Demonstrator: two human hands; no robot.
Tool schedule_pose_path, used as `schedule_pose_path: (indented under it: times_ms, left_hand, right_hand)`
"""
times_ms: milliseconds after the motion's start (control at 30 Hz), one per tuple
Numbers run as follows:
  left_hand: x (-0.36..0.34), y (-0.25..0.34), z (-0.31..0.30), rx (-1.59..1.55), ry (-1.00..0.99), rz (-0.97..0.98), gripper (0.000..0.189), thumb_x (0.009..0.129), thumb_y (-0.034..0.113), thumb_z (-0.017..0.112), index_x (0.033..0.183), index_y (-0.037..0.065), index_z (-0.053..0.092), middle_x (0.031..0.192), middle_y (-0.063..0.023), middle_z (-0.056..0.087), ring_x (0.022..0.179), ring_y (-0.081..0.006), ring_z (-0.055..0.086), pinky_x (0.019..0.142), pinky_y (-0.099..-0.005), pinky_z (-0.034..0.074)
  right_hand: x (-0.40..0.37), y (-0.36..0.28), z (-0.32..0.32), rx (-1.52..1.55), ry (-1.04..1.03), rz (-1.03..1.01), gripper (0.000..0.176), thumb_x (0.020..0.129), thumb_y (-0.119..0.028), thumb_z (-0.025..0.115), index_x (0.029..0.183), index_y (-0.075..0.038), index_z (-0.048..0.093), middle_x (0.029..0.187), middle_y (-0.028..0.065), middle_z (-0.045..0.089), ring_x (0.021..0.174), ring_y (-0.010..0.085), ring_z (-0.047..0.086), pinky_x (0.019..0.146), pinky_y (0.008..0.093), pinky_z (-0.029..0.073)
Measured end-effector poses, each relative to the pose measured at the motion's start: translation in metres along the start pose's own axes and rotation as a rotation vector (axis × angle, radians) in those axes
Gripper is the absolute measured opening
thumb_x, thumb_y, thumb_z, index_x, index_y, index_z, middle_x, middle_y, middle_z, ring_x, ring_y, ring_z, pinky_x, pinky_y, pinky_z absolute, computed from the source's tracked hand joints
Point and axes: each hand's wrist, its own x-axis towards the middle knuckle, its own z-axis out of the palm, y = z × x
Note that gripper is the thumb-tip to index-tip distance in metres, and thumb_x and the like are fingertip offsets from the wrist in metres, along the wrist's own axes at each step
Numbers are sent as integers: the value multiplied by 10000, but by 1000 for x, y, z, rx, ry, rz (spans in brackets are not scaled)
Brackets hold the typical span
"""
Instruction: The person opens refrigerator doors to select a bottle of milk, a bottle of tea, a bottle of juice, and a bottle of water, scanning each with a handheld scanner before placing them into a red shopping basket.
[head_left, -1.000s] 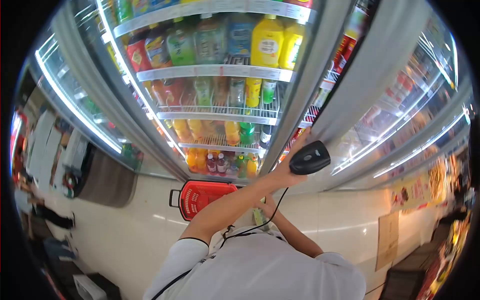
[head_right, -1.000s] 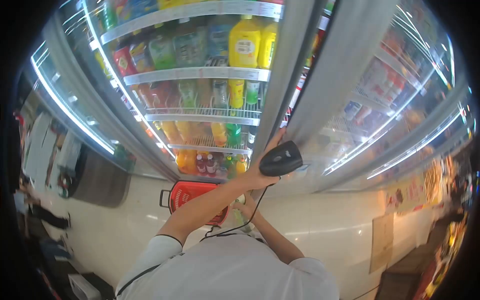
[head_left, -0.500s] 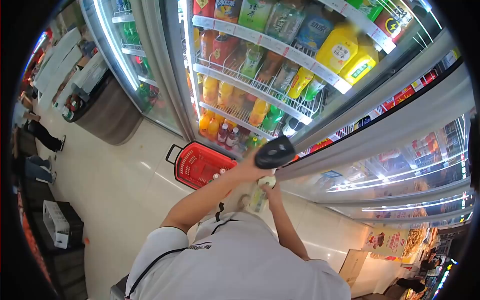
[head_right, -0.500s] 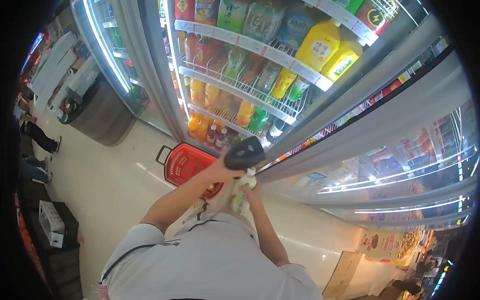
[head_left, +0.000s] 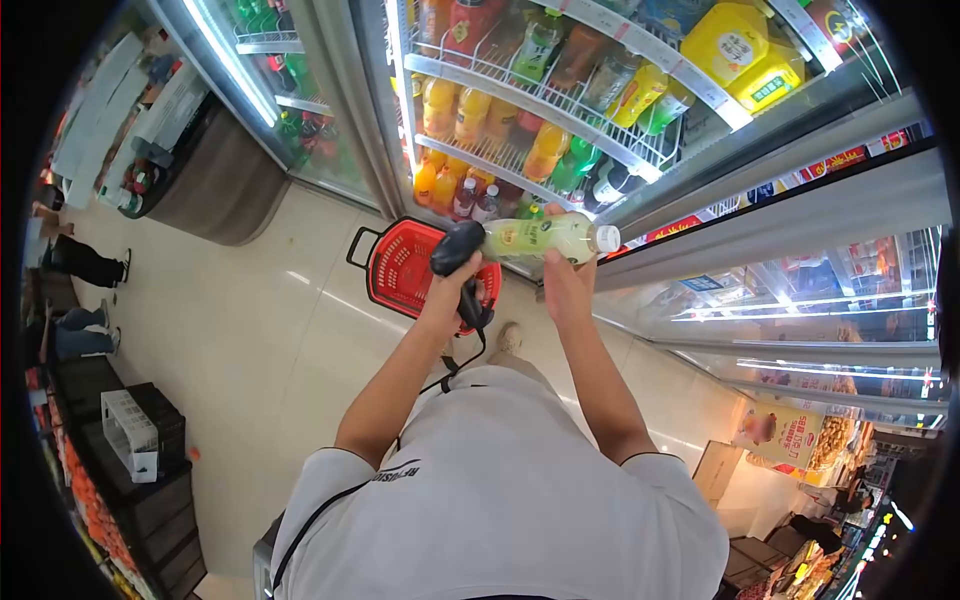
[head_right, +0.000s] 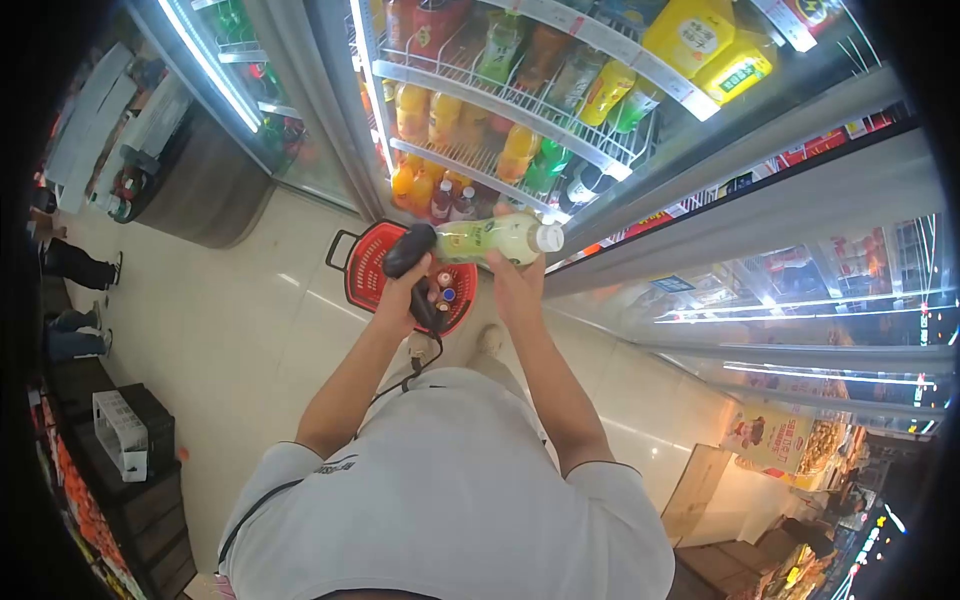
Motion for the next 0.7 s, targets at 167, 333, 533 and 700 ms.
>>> schedule_pose_path:
  times_ms: [167, 333, 533, 700]
  left_hand:
    - [-6, 14, -41, -93, 157, 28, 244, 899, 197, 753, 1063, 100, 599, 854, -35, 619, 629, -144, 613, 572, -297, 520]
    - [6, -9, -113, -80, 285, 74, 246, 885, 189, 763, 1058, 91, 619, 883, -40, 641, 651, -143, 633, 631, -288, 563]
    - [10, -32, -169, 3, 366, 103, 302, 879, 217, 770, 1096, 60, 630, 904, -46, 652, 658, -136, 635, 589, -274, 546]
    - [9, -36, -179, -44, 432, 142, 278, 898, 224, 745, 1070, 43, 625, 805, -45, 633, 617, -140, 618, 534, -275, 508]
  right_hand:
    - [-29, 20, 18, -184, -101, 148, 687, 942, -186, 644, 1508, -9, 297, 1399, 135, 465, 1309, 256, 461, 1125, 404, 346]
    - [-81, 35, 33, -1201, -172, 84, 513, 992, -309, 599, 1409, -31, 492, 1255, 117, 447, 1205, 203, 465, 966, 346, 417]
    - [-94, 46, 41, -727, -133, 571, 418, 982, -216, 614, 1353, -74, 482, 1119, 105, 577, 952, 201, 595, 834, 360, 504]
    - [-80, 48, 36, 161, -78, 1133, 469, 953, -271, 584, 1366, -129, 412, 1323, 186, 564, 1248, 329, 570, 961, 468, 517]
